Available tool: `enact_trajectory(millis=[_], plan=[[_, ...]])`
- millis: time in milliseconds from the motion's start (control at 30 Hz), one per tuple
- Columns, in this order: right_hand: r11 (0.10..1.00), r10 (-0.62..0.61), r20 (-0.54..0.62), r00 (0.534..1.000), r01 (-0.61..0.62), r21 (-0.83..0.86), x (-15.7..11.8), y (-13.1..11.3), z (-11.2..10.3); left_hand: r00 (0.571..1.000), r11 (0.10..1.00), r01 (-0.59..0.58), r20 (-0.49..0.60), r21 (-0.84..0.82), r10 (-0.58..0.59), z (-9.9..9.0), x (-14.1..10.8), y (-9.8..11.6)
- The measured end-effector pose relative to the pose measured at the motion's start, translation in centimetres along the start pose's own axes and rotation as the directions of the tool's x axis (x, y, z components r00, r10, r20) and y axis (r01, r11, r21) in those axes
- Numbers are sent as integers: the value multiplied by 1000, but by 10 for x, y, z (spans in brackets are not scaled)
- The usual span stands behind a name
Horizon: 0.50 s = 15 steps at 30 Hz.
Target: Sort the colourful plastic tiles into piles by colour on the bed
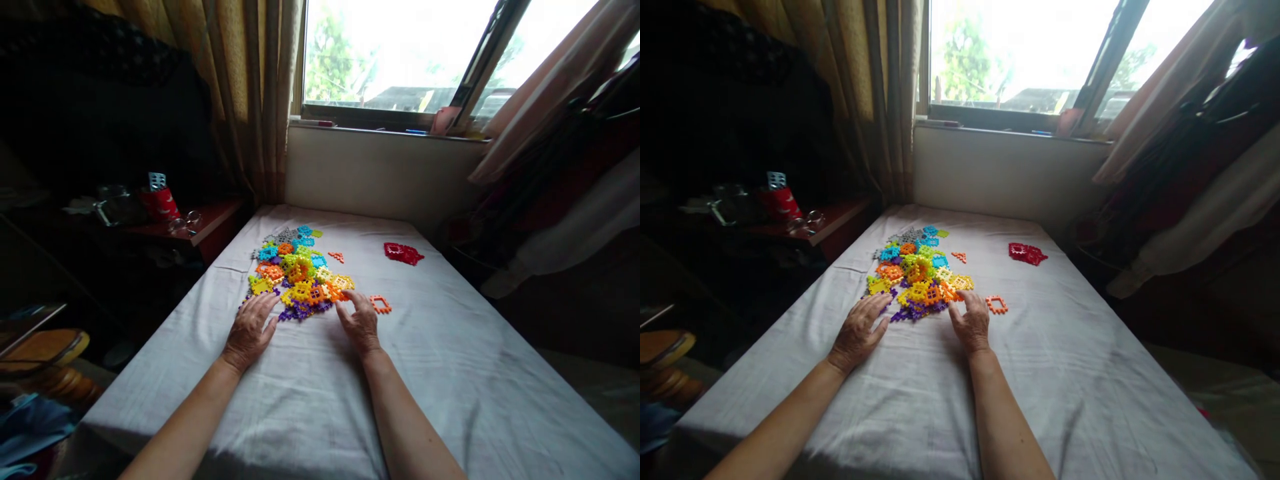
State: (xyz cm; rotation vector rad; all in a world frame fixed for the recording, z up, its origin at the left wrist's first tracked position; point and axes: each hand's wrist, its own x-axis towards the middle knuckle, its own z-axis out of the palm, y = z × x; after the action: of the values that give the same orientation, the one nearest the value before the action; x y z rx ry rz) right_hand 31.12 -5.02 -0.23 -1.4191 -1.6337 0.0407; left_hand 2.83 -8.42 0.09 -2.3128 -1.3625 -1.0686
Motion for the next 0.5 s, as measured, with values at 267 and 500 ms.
enact_trajectory(millis=[267,500], plan=[[999,31,-3,1000,-31,42,1,6,1,1000,1000,-15,-6,21,15,-1,0,-1],[999,24,-24,999,-23,46,-1,7,2,998,998,-47,-43,39,48,-3,2,1]])
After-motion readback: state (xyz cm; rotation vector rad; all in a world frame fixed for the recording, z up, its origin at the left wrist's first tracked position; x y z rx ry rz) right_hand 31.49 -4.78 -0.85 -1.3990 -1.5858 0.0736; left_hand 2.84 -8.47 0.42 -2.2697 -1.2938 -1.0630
